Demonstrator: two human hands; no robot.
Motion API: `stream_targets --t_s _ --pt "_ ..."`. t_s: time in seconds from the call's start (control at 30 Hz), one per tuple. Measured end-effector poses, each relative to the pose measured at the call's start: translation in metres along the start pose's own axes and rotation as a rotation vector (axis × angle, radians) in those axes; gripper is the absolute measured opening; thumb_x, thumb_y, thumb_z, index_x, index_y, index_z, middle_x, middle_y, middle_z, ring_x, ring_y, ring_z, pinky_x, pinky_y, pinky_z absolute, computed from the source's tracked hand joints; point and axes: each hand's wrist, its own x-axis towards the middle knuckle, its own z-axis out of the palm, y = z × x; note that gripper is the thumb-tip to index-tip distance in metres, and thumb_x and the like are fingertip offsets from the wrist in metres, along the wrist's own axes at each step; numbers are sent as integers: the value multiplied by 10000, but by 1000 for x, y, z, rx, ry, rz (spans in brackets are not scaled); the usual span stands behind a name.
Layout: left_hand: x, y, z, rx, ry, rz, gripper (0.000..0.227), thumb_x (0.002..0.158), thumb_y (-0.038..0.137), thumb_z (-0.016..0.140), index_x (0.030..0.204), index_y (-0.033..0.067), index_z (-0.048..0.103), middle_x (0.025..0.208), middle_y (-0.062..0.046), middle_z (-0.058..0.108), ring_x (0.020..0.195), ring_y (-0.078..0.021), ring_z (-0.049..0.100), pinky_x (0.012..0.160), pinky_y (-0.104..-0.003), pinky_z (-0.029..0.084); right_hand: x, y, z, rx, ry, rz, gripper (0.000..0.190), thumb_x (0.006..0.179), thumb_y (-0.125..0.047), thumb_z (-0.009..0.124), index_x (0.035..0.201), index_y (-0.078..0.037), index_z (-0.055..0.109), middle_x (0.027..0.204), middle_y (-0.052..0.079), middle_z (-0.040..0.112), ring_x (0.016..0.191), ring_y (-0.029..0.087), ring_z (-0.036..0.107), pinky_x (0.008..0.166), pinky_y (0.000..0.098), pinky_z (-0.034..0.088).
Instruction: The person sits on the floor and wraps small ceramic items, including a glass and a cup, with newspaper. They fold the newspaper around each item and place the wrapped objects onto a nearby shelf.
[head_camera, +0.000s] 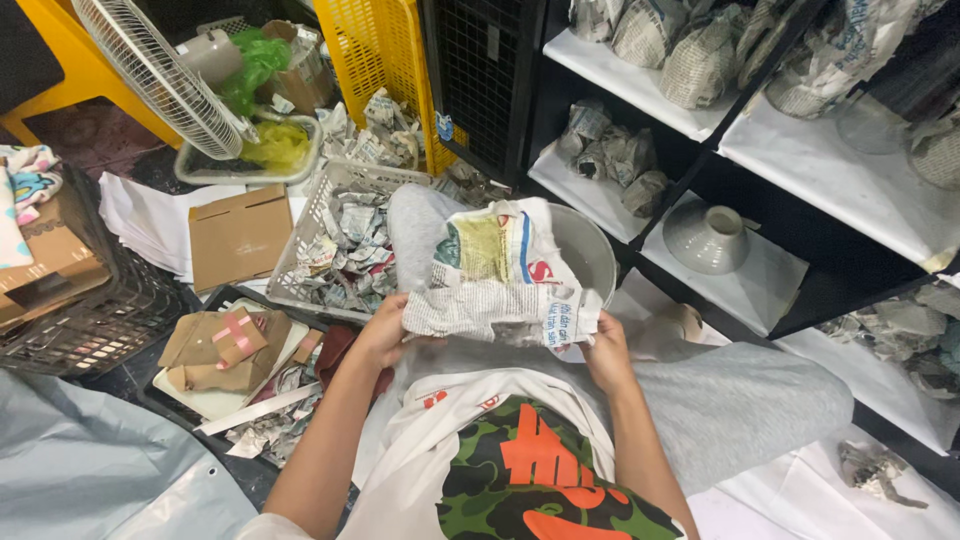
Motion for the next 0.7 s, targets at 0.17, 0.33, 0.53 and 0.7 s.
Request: stream_targets --t_s 0.17,0.33,0.53,0.7 --pt "-9 -14 -6 31 24 -70 242 939 98 625 1113 -48 710 994 -177 764 820 -283 758 679 -454 653 -1 -2 -2 -57 26 112 291 898 27 603 1169 10 709 1007 117 759 820 183 724 731 342 583" --pt "-25 -21 -13 164 83 -60 261 863 53 706 1108 -20 758 1052 -107 790 839 -170 759 708 -329 628 -4 -3 -6 -183 -25 237 351 816 91 635 1148 25 727 1063 71 762 898 142 721 808 294 571" --pt "-30 -16 -20 613 122 -9 287 878 168 840 961 -104 805 816 -167 766 670 -184 675 584 -322 538 -10 -10 4 -286 -199 139 236 841 131 700 1056 62 630 999 41 696 896 102 628 775 268 523" --pt "-36 -9 -39 496 203 -63 228 830 112 783 948 -83 799 801 -120 770 663 -165 685 602 -320 538 -12 -32 22 -356 -65 289 490 798 132 631 1258 -26 568 1024 119 729 837 157 664 706 287 504"
